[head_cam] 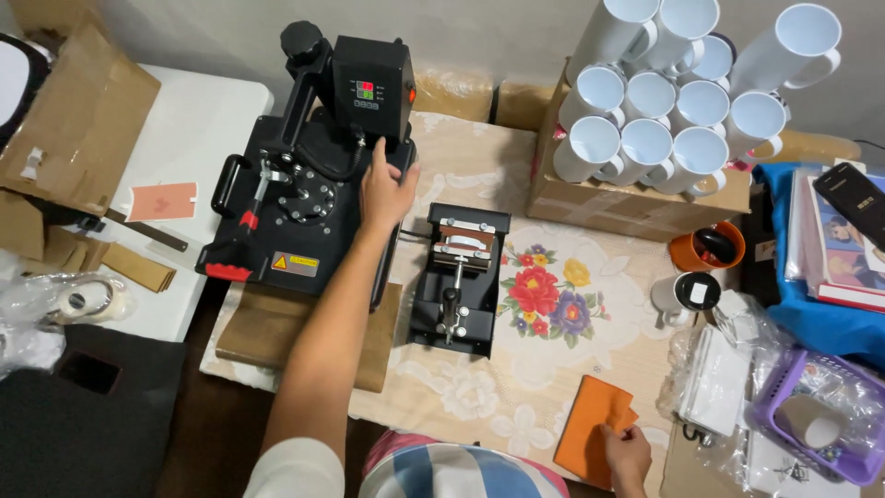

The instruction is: Preparing a ceramic mug with a sublimation print and manually holding it in a mug heat press machine.

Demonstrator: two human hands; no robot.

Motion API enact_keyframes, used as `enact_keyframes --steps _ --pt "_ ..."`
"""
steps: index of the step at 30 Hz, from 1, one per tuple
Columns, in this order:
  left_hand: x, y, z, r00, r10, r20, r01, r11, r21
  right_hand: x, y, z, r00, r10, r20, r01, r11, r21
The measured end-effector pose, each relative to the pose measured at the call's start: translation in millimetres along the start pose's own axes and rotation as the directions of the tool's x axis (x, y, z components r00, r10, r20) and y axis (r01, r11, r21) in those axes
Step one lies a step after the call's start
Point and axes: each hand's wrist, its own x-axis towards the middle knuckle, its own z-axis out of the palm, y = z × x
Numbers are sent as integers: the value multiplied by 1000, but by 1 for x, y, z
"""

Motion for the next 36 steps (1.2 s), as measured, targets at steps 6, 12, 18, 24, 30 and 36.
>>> enact_keyframes --steps 6,12,18,24,30,36 --pt "76 6 -7 974 -106 200 31 938 346 -40 7 23 965 -229 -126 261 880 397" --pt "79 -31 32 995 59 75 -81 941 328 -154 -67 28 971 -176 -164 237 818 524" --pt "-26 27 -1 967 162 195 -106 957 -268 -197 -144 44 896 -391 -209 427 635 644" --pt "-171 73 -23 714 416 564 171 677 -716 -200 -231 56 512 -800 -312 856 505 111" --pt "-200 60 38 898 207 388 53 825 -562 -127 -243 126 469 -849 245 856 368 -363" --pt "-202 72 31 955 122 270 67 799 -598 -126 -236 108 430 -900 74 847 374 -378"
